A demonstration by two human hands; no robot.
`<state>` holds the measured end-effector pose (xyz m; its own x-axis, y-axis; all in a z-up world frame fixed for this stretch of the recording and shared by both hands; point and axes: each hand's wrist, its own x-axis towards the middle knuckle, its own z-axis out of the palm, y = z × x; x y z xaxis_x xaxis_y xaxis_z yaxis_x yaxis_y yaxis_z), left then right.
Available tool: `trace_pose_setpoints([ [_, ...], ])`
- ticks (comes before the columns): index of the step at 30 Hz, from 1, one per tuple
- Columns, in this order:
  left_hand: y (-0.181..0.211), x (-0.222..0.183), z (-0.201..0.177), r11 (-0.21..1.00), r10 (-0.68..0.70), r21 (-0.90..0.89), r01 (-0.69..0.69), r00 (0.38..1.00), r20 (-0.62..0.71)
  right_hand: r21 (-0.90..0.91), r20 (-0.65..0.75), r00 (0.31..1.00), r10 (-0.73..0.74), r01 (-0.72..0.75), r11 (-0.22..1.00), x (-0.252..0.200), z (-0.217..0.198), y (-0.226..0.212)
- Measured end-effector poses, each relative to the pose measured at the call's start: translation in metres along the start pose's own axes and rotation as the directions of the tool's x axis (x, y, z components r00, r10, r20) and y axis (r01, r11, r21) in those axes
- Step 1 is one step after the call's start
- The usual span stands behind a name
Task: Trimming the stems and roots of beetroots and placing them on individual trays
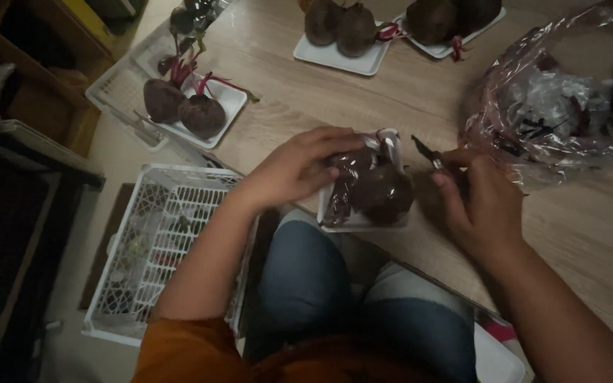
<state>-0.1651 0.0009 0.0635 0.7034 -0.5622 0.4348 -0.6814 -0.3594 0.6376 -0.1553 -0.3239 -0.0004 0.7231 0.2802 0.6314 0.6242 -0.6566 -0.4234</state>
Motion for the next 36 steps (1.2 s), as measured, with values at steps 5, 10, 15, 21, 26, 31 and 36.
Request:
trace_pose_setpoints([
  [5,-0.002,-0.017,0.013,0.856,-0.055,0.515,0.055,0.998,-0.015,-0.039,0.024,0.999,0.036,-0.035,0.999,-0.002,-0.003,-0.003],
  [10,-0.016,0.003,-0.017,0.94,-0.136,0.339,0.047,0.961,0.242,-0.017,-0.038,0.999,-0.009,0.008,1.0,0.0,-0.004,0.002],
  [15,-0.022,0.03,-0.021,0.869,-0.095,0.487,-0.084,0.939,0.331,0.02,-0.026,0.999,0.038,-0.038,0.999,0.001,-0.005,-0.001],
  [21,-0.007,0.015,-0.01,0.594,0.031,0.775,-0.216,0.969,0.247,0.007,-0.049,0.999,0.004,-0.004,1.0,-0.001,-0.006,-0.001],
  [26,0.003,0.005,0.039,0.512,-0.221,0.785,0.349,0.937,-0.272,0.031,-0.047,0.999,0.004,-0.002,1.0,0.003,-0.014,-0.007],
  [31,0.004,0.008,0.025,0.763,-0.302,0.521,0.382,0.924,-0.235,-0.062,0.136,0.989,-0.057,0.065,0.996,0.016,-0.022,-0.021],
  [36,-0.014,-0.001,0.037,0.918,-0.278,0.235,0.32,0.94,-0.196,-0.147,0.257,0.94,-0.223,0.266,0.953,0.013,-0.017,-0.038],
])
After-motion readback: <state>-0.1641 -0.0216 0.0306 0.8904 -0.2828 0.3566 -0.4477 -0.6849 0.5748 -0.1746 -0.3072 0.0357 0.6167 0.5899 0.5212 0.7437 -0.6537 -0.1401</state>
